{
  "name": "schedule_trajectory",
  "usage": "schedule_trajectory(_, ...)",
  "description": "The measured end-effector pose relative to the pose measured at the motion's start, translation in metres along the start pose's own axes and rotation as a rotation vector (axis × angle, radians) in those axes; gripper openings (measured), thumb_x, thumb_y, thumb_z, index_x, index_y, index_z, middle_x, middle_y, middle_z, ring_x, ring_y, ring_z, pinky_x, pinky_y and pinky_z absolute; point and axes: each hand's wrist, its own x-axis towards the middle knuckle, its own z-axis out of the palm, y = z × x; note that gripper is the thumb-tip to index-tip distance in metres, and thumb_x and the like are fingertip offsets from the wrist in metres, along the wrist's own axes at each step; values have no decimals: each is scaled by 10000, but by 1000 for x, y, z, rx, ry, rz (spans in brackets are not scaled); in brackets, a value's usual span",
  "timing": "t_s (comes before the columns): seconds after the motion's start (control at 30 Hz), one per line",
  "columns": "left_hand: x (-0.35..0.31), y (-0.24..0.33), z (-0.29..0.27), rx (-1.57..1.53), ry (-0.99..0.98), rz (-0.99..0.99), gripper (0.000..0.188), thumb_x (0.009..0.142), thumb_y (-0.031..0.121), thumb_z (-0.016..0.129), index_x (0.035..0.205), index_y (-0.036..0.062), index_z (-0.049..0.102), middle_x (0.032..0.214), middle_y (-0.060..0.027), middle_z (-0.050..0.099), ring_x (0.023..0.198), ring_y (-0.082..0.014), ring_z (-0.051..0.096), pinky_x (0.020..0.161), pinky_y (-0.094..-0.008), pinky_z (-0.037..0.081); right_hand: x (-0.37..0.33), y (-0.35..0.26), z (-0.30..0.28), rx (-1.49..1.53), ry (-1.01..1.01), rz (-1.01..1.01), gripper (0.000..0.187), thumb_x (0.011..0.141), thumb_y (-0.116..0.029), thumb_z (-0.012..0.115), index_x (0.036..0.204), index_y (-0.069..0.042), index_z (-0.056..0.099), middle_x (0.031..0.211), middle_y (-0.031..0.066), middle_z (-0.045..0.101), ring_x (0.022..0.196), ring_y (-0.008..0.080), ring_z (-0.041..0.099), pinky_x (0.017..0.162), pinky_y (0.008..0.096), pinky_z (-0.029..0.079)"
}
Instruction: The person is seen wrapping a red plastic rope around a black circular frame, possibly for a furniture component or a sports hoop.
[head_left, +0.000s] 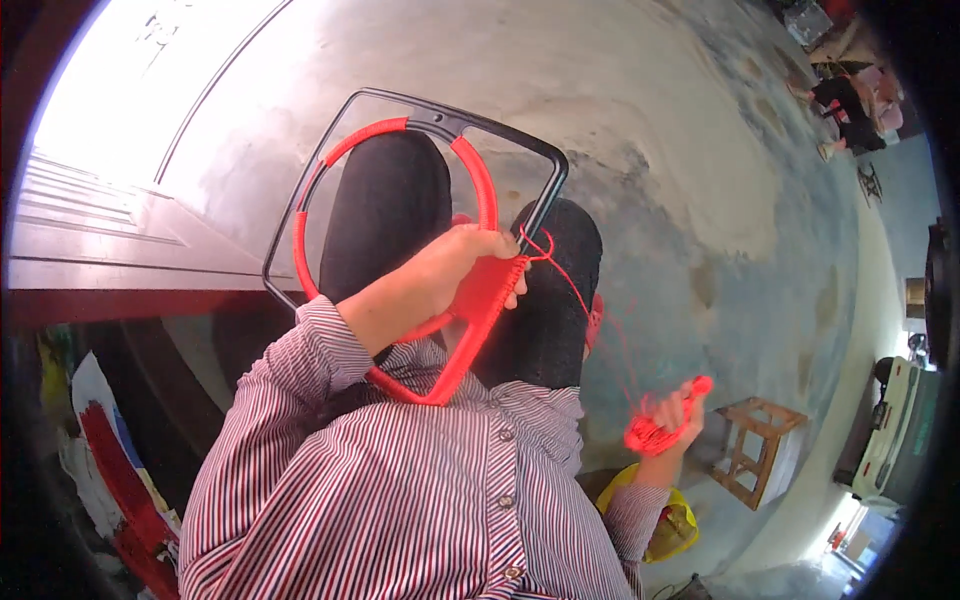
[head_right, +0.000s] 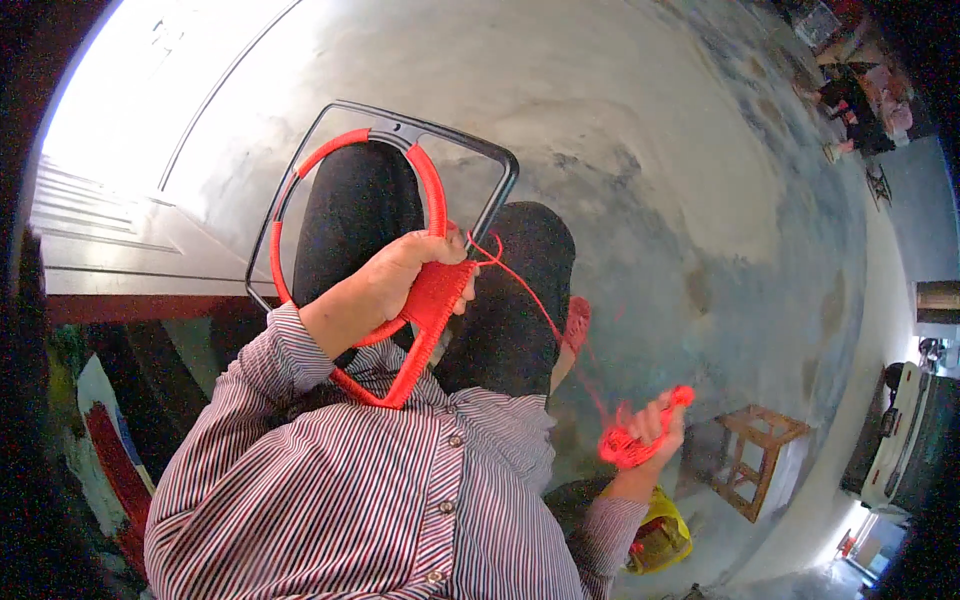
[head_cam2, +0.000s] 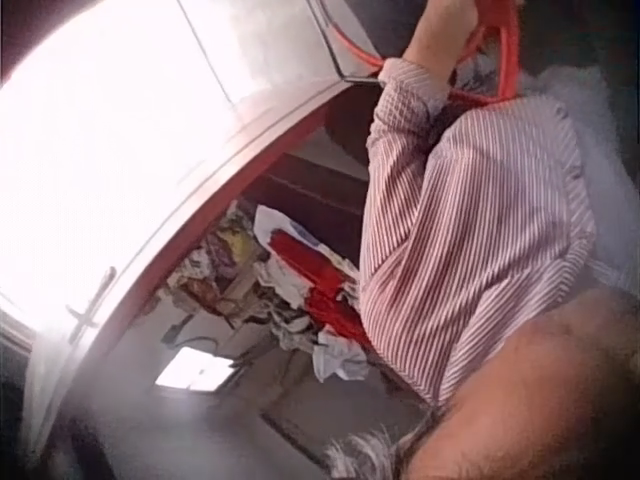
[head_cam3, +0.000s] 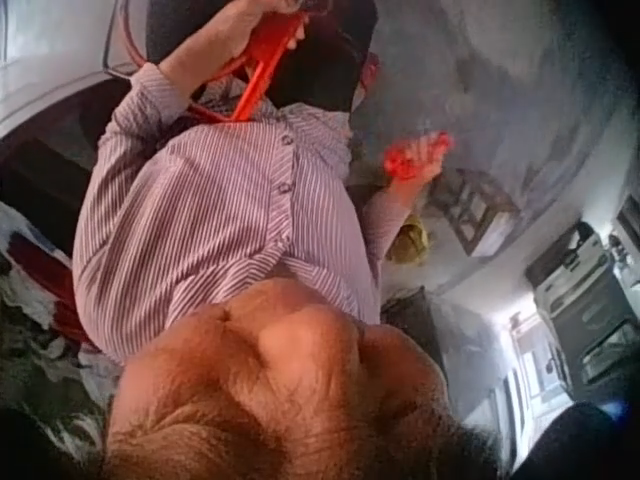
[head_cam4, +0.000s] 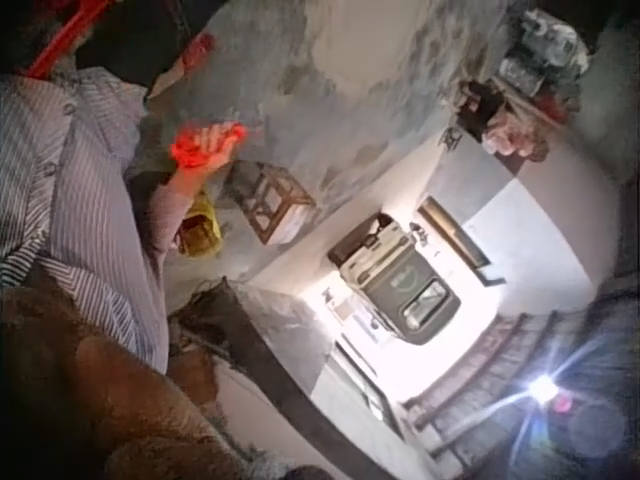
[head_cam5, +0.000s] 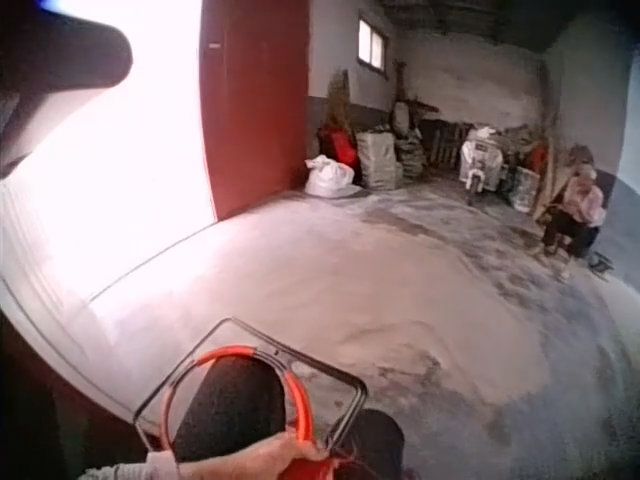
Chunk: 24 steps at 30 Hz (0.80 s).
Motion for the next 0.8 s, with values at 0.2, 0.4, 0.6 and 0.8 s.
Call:
schedule_trajectory(0.2,10,7,-5,-184,146,38,174,832,191,570,946,72,514,730,-165,612,601,-279,621,556,-393,532,-28,11,-96,-812,406,198,153,933,-254,549,884,-133,469,583,-23,420,451,106,404,416,281,334)
schedule_trajectory(0.4,5,-6,-1,-165,98,-25,191,773,127,552,940,104,462,775,-192,615,577,-288,607,528,-397,526,36,16,-74,-905,811,-161,284,879,-306,603,1026,-63,590,794,0,573,717,147,550,652,296,455)
schedule_trajectory(0.6,12,-32,-15,-230,61,79,306,809,103,465,1105,30,483,1066,-152,583,876,-249,603,768,-368,507,100,52,124,-1180,64,-191,243,903,-196,561,1068,-25,611,1083,74,617,939,145,587,794,293,471)
schedule_trajectory(0.8,-3,-46,-7,-32,96,605,716,741,72,471,1418,-14,251,1408,-148,354,1261,-237,410,1044,-368,351,129,116,227,-1997,-473,-580,227,774,-179,691,972,-75,648,1080,67,623,984,259,594,795,373,491)
